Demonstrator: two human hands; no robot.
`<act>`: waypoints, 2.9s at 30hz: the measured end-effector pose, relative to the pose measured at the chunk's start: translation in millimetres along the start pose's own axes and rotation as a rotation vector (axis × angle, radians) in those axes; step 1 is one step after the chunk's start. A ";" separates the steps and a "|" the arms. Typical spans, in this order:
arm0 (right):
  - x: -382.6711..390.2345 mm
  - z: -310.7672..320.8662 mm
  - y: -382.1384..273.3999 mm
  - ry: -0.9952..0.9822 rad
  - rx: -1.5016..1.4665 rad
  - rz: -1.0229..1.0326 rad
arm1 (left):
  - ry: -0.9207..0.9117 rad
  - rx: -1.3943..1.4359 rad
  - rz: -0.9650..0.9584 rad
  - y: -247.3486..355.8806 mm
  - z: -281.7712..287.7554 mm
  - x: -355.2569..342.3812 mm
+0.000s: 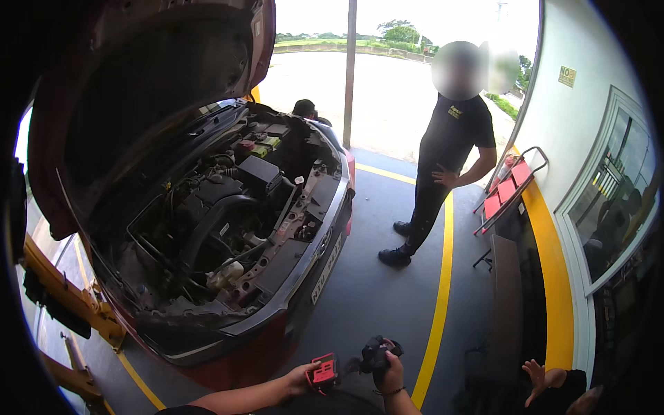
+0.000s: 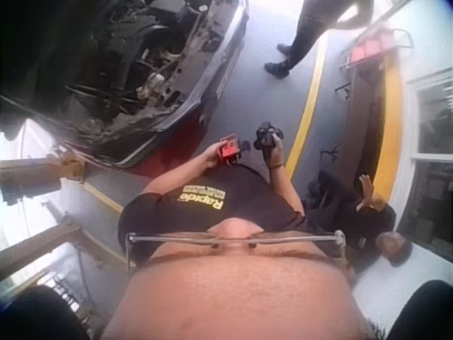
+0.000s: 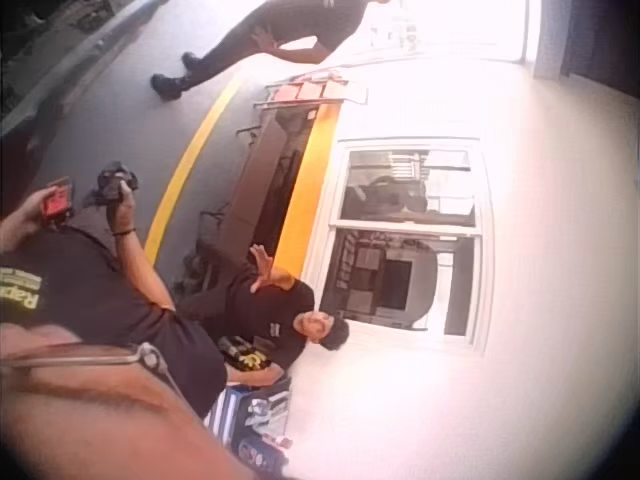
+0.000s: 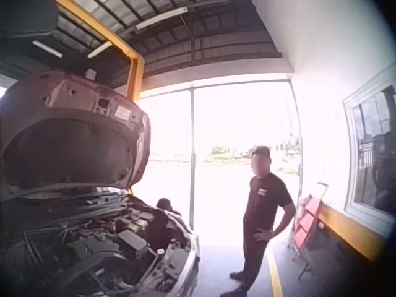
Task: The person retrieves a diagnostic tool from a cart and uses it to test the battery and engine components of a car.
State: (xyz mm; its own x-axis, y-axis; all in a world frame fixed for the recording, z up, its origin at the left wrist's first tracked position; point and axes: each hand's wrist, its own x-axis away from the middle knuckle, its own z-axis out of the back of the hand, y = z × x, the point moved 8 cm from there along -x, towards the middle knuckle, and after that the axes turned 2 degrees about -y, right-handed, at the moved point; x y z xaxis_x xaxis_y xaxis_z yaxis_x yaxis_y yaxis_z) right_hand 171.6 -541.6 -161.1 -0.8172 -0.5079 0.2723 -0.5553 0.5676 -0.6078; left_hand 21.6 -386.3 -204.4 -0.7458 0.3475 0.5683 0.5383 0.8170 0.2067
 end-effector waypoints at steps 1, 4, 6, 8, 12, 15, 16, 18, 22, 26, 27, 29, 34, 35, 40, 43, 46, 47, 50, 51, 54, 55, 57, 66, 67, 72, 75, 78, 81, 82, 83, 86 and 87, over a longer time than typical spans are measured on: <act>-33.9 -33.0 -28.4 -0.069 0.097 0.040 | -0.038 0.101 -0.035 25.9 -8.9 -13.9; -115.0 -91.9 -76.9 -0.155 0.100 -0.019 | -0.312 0.394 -0.156 103.7 -92.9 7.2; -163.5 -126.8 -95.1 -0.203 0.066 -0.106 | -0.373 0.487 -0.322 150.5 -125.4 26.7; -206.9 -159.0 -109.3 -0.277 0.138 -0.116 | -0.457 0.513 -0.501 197.6 -156.2 47.8; -287.2 -195.4 -116.4 -0.375 0.107 -0.113 | -0.645 0.505 -0.803 272.4 -203.3 86.5; -324.4 -236.0 -103.5 -0.413 0.054 -0.155 | -0.690 0.499 -0.955 308.9 -206.1 103.9; -336.5 -247.8 -98.8 -0.438 0.040 -0.179 | -0.679 0.490 -1.014 317.6 -207.1 108.2; -359.5 -268.9 -91.5 -0.480 0.048 -0.204 | -0.657 0.465 -1.130 335.3 -207.2 115.0; -403.9 -308.6 -76.0 -0.548 0.058 -0.324 | -0.486 0.528 -1.360 371.2 -206.4 117.6; -445.6 -345.2 -50.4 -0.674 0.158 -0.466 | -0.349 0.366 -1.572 404.8 -198.1 123.3; -453.0 -352.1 -43.3 -0.720 0.188 -0.498 | -0.254 0.298 -1.616 408.4 -191.7 118.1; -476.9 -358.4 -28.1 -0.771 0.221 -0.581 | -0.019 0.310 -1.760 419.8 -186.2 101.1; -509.3 -398.8 4.1 -0.889 0.285 -0.791 | 0.617 0.748 -1.792 417.8 -134.0 57.0; -512.5 -405.8 10.3 -0.908 0.294 -0.807 | 0.780 0.688 -1.766 420.9 -125.8 56.3; -532.7 -428.5 29.4 -1.012 0.274 -0.895 | 1.285 0.318 -1.591 441.5 -84.0 44.1; -543.9 -434.8 34.0 -1.038 0.198 -0.918 | 1.354 0.071 -1.410 456.7 -70.1 29.3; -551.0 -439.0 33.0 -1.013 0.170 -0.934 | 1.341 -0.187 -1.208 472.3 -60.2 8.4; -553.4 -440.1 32.0 -1.006 0.162 -0.939 | 1.320 -0.260 -1.174 482.5 -58.7 0.1; -567.1 -434.2 32.5 -0.990 0.191 -0.920 | 1.265 -0.429 -0.948 504.9 -50.8 -29.0; -571.2 -432.3 34.0 -0.987 0.185 -0.928 | 1.247 -0.455 -0.831 510.4 -45.1 -35.9; -580.9 -425.2 35.1 -0.967 0.163 -0.938 | 1.262 -0.604 -0.584 521.2 -35.9 -52.3; -582.1 -426.1 33.4 -0.965 0.147 -0.933 | 1.247 -0.635 -0.504 526.3 -34.6 -54.4; -587.2 -424.5 29.3 -0.966 0.145 -0.879 | 1.271 -0.677 -0.401 534.8 -34.9 -54.8; -592.0 -421.1 13.1 -0.947 0.197 -0.875 | 1.808 -0.805 -0.370 532.2 -60.4 -58.7; -594.1 -419.2 17.1 -0.924 0.189 -0.860 | 1.901 -0.832 -0.387 530.6 -62.1 -59.8; -600.2 -410.0 24.2 -0.844 0.179 -0.928 | 2.023 -0.729 -0.373 518.7 -60.2 -67.2; -587.1 -418.3 20.9 -0.928 0.135 -1.082 | 2.069 -0.624 -0.332 503.0 -54.2 -71.1; -577.3 -429.5 26.4 -1.034 0.117 -1.129 | 2.055 -0.463 -0.435 493.1 -43.0 -71.6; -571.5 -432.6 30.3 -1.040 0.209 -1.086 | 2.071 -0.391 -0.454 482.4 -45.9 -72.2; -575.7 -431.5 33.1 -1.100 0.251 -0.994 | 2.091 -0.399 -0.442 483.3 -49.7 -70.1; -581.7 -427.3 39.5 -1.162 0.291 -0.898 | 2.106 -0.408 -0.455 483.5 -52.8 -68.1; -580.2 -431.9 49.2 -1.295 0.347 -0.650 | 2.163 -0.366 -0.512 477.5 -62.7 -59.1; -577.7 -433.6 51.9 -1.325 0.357 -0.600 | 2.187 -0.381 -0.627 474.5 -60.6 -56.2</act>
State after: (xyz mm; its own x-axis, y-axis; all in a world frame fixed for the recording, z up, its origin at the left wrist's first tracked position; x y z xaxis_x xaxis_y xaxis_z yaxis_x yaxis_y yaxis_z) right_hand 548.1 62.2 -26.5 0.3503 -0.9159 -0.1962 -0.5230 -0.0175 -0.8521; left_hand 342.7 -46.1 -89.9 0.4640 -0.8845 0.0486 0.7092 0.4038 0.5779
